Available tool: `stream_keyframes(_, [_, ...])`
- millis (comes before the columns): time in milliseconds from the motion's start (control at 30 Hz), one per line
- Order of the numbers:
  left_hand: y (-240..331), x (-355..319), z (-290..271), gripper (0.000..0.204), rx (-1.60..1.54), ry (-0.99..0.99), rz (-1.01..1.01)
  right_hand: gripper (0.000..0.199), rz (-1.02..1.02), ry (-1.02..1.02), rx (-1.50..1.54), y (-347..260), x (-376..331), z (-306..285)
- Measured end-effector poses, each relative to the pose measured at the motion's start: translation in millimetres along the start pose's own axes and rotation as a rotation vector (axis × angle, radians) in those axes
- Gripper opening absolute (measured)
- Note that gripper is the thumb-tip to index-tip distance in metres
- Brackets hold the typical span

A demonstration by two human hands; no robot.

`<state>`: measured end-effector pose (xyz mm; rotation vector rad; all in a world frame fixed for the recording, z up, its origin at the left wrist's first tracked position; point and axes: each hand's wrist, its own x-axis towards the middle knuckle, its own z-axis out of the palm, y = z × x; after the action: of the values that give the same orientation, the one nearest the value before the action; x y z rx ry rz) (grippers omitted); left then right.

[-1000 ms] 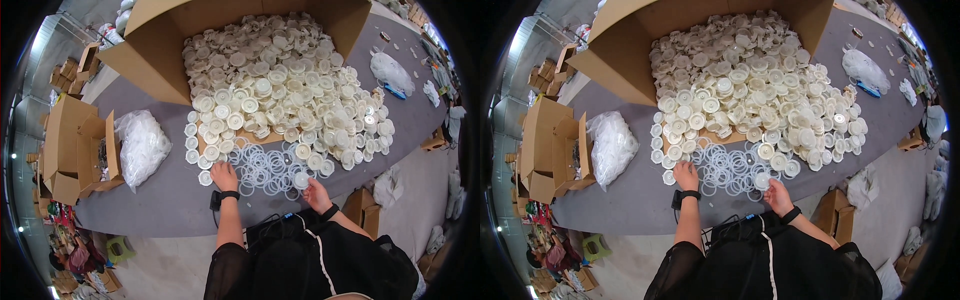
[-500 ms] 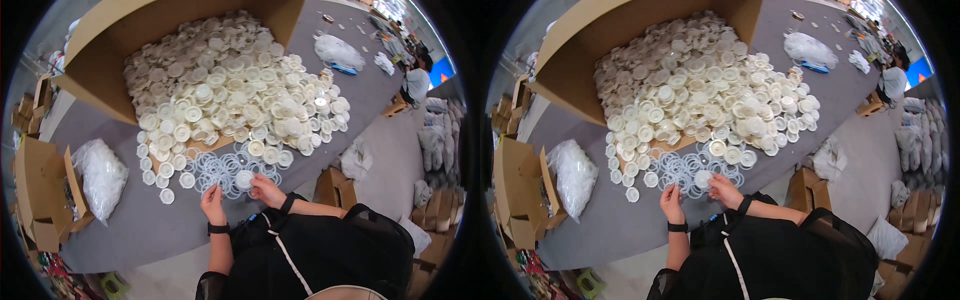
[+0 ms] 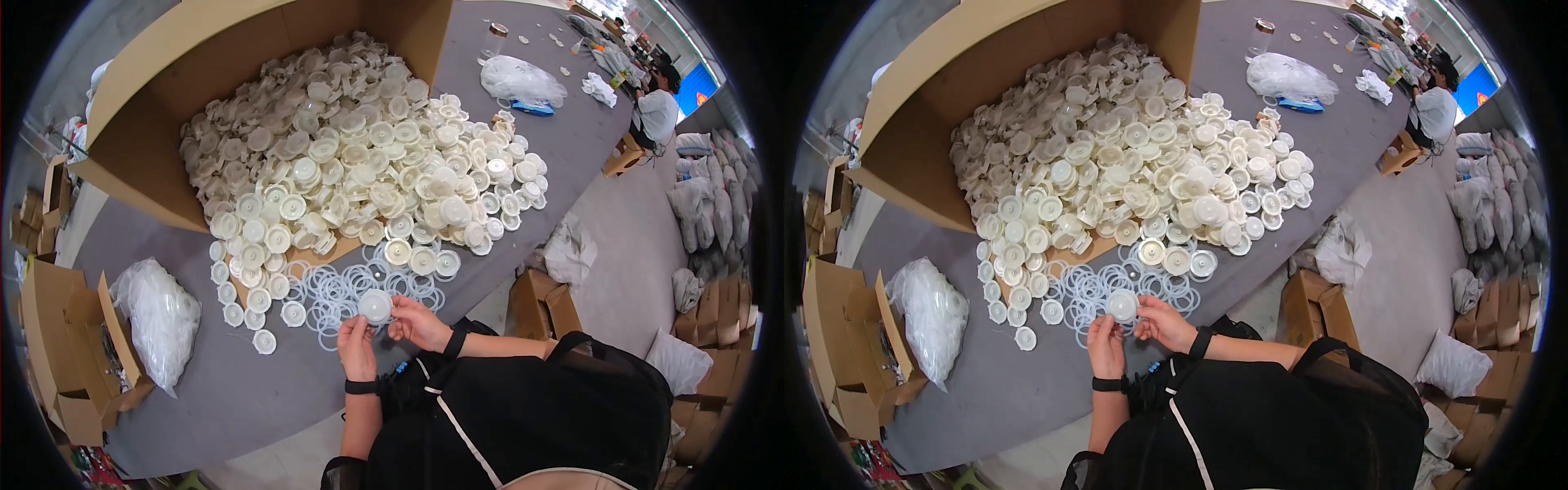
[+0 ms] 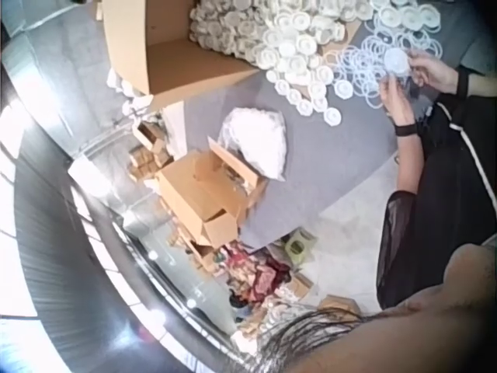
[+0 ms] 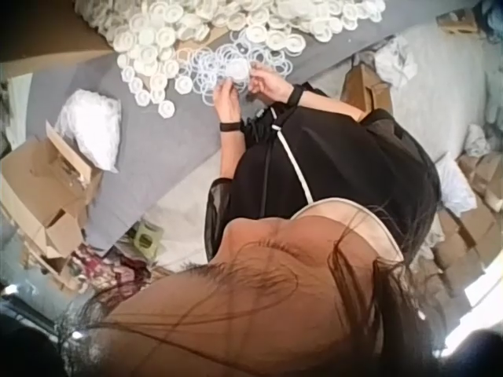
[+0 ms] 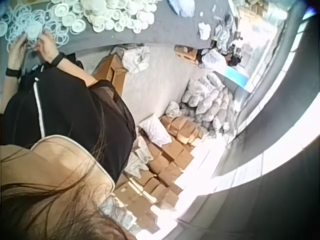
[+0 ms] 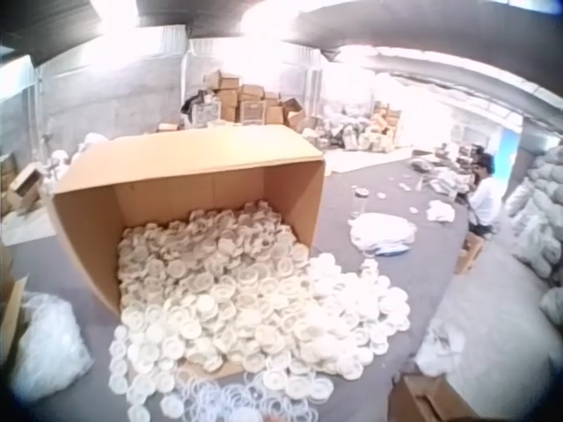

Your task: The recorder picks up small white plastic caps and rings from a large box, inspecting or assembling them before placing them back or into a separate container.

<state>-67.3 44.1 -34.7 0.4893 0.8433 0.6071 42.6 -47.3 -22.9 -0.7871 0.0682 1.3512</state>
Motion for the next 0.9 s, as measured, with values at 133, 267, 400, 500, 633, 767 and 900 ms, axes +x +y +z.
stream_keyframes(133, [-1.0,0.0,1.2,0.004,-0.043,0.006,0.003,0.020,-0.013,0.008,-0.002,-0.6,-3.4,13.3])
stream_keyframes(267, [-3.6,-4.4,-2.6,0.005,-0.066,-0.026,0.006,0.024,-0.058,0.050,-0.189,14.7,1.4,6.5])
stream_keyframes(400, [-11.7,-3.5,-15.2,0.002,-0.247,-0.100,-0.093,0.016,-0.079,0.120,-0.156,11.8,-4.5,16.7])
stream_keyframes(500, [-17.7,-5.2,-9.3,0.007,-0.348,-0.050,-0.179,0.016,-0.153,0.151,-0.198,14.0,-6.7,14.1])
stream_keyframes(633, [-11.1,-14.4,-3.5,0.006,-0.297,-0.108,-0.082,0.021,-0.085,0.132,-0.146,17.3,-7.4,17.7])
stream_keyframes(767, [0.8,-22.7,8.7,0.016,-0.188,-0.097,-0.076,0.030,-0.033,0.074,-0.179,13.6,-14.5,29.6])
stream_keyframes(900, [6.5,-24.1,-2.2,0.017,-0.027,-0.138,-0.140,0.028,0.000,0.030,-0.334,13.2,-16.7,32.8])
